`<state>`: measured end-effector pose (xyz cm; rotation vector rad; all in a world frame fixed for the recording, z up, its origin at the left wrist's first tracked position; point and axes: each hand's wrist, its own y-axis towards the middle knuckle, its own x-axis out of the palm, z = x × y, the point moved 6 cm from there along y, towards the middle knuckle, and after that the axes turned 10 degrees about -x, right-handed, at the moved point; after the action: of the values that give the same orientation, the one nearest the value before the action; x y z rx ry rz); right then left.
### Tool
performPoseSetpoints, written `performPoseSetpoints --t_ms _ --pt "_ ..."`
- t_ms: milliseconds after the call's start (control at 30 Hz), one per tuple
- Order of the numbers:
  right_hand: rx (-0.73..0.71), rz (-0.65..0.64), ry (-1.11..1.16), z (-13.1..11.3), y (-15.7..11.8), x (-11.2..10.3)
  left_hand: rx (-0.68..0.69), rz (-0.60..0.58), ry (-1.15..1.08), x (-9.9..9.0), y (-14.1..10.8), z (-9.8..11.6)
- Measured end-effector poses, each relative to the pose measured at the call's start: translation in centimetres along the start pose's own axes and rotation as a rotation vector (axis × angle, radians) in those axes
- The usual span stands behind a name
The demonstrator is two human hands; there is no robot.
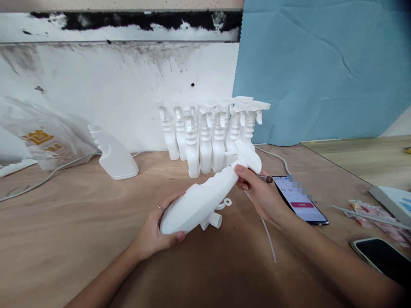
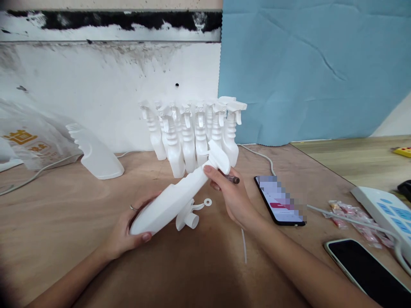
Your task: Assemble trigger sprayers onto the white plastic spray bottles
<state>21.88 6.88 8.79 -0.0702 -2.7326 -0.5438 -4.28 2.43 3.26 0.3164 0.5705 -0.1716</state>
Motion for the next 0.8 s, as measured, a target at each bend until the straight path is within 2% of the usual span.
performPoseSetpoints --t_ms 67,167,333,533,600,733,800 --pt "-0.018 -0.069 0.030 -0.2 0.0 0.3 -0.021 -0.051 -0.072 -0.1 0.0 -0.3" --pt "0.003 -0.128 0.072 -0.2 0.0 0.6 -0.051 -0.052 -0.131 -0.2 -0.1 -0.7" --pt "0.042 -0.076 0.070 -0.3 0.1 0.3 -0.072 -0.063 -0.078 0.2 -0.4 -1.1" --pt "0.073 -0.223 0.200 -0.9 0.3 1.0 -0.030 0.019 -0.091 -0.4 -0.6 -1.2" --pt "0.073 -0.222 0.192 -0.9 0.4 0.9 -0.025 0.031 -0.081 -0.5 -0.6 -1.1" --pt "0.086 -0.128 0.152 -0.6 0.4 0.4 -0.005 0.010 -0.058 -0.3 -0.4 -0.8" --pt "0.083 -0.132 0.160 -0.8 0.4 0.4 0.000 -0.001 -0.072 -0.3 -0.4 -0.9"
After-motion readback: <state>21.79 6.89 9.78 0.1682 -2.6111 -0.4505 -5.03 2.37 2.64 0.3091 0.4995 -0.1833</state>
